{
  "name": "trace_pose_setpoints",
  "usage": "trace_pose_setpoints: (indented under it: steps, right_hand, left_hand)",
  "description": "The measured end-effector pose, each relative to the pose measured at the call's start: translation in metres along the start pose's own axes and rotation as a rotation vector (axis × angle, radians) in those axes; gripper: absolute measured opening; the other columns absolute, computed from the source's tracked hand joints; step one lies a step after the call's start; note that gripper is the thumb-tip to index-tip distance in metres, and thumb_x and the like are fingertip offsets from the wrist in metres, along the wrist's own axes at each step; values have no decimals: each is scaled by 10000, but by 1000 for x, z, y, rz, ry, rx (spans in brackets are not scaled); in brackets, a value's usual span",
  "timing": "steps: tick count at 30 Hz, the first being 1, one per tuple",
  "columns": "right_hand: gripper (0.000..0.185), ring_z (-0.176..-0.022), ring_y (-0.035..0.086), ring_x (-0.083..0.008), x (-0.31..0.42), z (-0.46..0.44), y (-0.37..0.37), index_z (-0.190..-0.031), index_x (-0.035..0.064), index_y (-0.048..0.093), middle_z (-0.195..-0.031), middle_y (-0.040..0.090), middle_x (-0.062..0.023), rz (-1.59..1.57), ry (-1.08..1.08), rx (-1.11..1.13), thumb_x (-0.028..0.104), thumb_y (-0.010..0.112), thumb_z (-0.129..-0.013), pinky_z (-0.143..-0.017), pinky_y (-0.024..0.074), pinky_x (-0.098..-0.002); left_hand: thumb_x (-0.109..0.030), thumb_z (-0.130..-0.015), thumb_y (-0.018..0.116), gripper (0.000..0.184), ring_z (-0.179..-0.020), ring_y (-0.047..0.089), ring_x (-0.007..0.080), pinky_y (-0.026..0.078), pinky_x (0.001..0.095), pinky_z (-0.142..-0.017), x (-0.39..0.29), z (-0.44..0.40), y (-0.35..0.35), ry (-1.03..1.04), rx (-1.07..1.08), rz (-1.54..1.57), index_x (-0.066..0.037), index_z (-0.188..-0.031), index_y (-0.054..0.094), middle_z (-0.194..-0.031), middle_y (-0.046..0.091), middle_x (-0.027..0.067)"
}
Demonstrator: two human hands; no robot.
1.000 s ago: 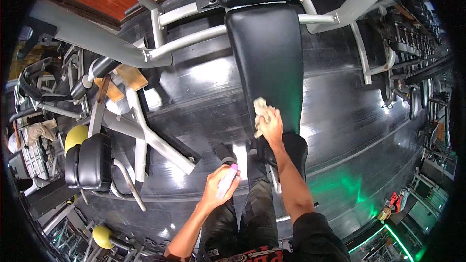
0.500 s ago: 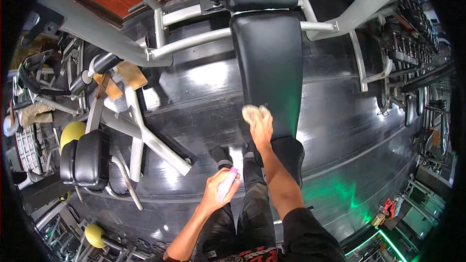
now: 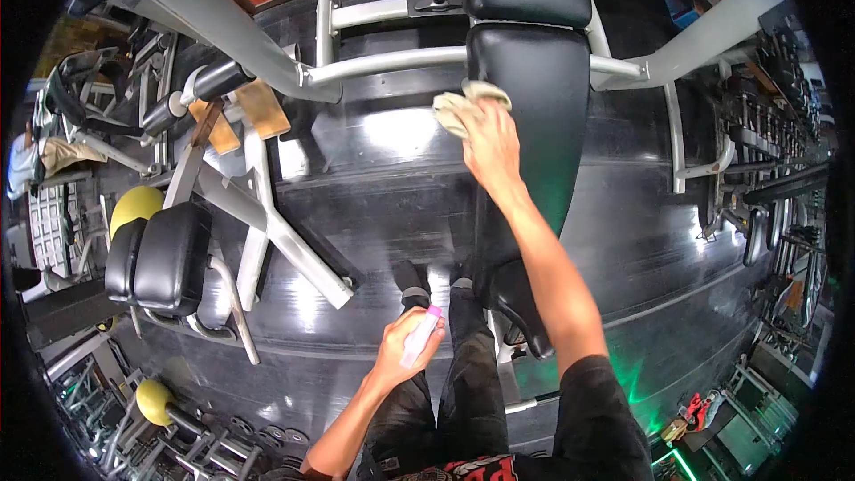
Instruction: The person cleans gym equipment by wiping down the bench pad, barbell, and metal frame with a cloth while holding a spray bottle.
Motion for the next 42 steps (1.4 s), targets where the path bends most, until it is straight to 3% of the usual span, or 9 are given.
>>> trace_pose_setpoints:
  steps: [2,4,5,9,16,23,24,31,42]
  right_hand:
    - [367,-1251,435,-348,-10,-19,28,-1154,130,631,-1284,508,-159,160,-120,46,102,631,-788,-1061,342,-461]
    - [299,-1321,380,-335,-13,-19,55,-1171,125,630,-1326,504,-127,657,-278,508,195,522,-900,-1149,207,-475]
    - [414,-1427,228,-311,-11,-12,69,-1357,154,504,-1470,400,-73,871,-308,744,297,421,-977,-1167,51,-561]
    - [514,-1451,152,-345,3,42,94,-1486,172,315,-1555,271,-38,1056,-416,1116,351,355,-1006,-1132,-24,-632]
    - [397,-1375,294,-404,4,247,148,-1295,144,585,-1375,486,-108,757,-495,1339,297,394,-982,-1134,81,-614]
    - [304,-1220,464,-279,-3,150,109,-1114,87,666,-1170,578,-75,625,-467,821,215,478,-913,-1180,122,-501]
    - [358,-1352,341,-313,-3,117,100,-1240,140,621,-1316,515,-74,766,-469,863,266,490,-932,-1164,78,-552]
    - [178,-1238,451,-292,-25,36,46,-972,100,653,-1119,576,-101,180,-263,206,145,554,-831,-1132,295,-402]
    - [235,-1252,470,-224,-49,241,57,-965,90,689,-1162,598,-49,38,-509,571,186,553,-799,-1154,279,-384]
  left_hand:
    - [31,-804,674,135,-748,652,222,506,301,-674,1,1,2,10,-14,3,15,-932,633,-842,641,115]
    - [35,-802,676,141,-750,651,222,506,301,-676,0,1,5,19,-28,8,13,-934,633,-847,641,114]
    - [38,-799,679,148,-752,651,221,506,302,-676,0,1,5,10,-27,34,10,-937,634,-852,640,115]
    - [42,-787,690,170,-761,650,223,502,303,-676,-2,0,2,7,-35,38,2,-943,635,-865,637,117]
    - [29,-773,698,142,-776,653,227,511,317,-702,8,2,-4,-58,-74,19,3,-897,633,-855,655,113]
    - [23,-793,685,137,-764,649,215,506,309,-688,13,1,7,-41,-63,22,10,-921,635,-854,647,112]
    - [13,-796,685,130,-748,651,223,505,308,-671,13,0,11,-40,-70,23,21,-918,640,-847,645,122]
    - [5,-802,689,132,-756,657,236,510,310,-675,-2,-6,34,-1,-39,15,24,-924,644,-855,651,127]
    - [16,-803,683,130,-741,639,208,501,306,-671,-5,-4,50,-26,2,-9,8,-924,637,-850,644,103]
Point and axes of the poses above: each hand's wrist, its own z-axis away from the middle knuckle, its own y-axis out of the palm, x = y × z, the point moved 3 cm from there along -z, towards the middle knuckle
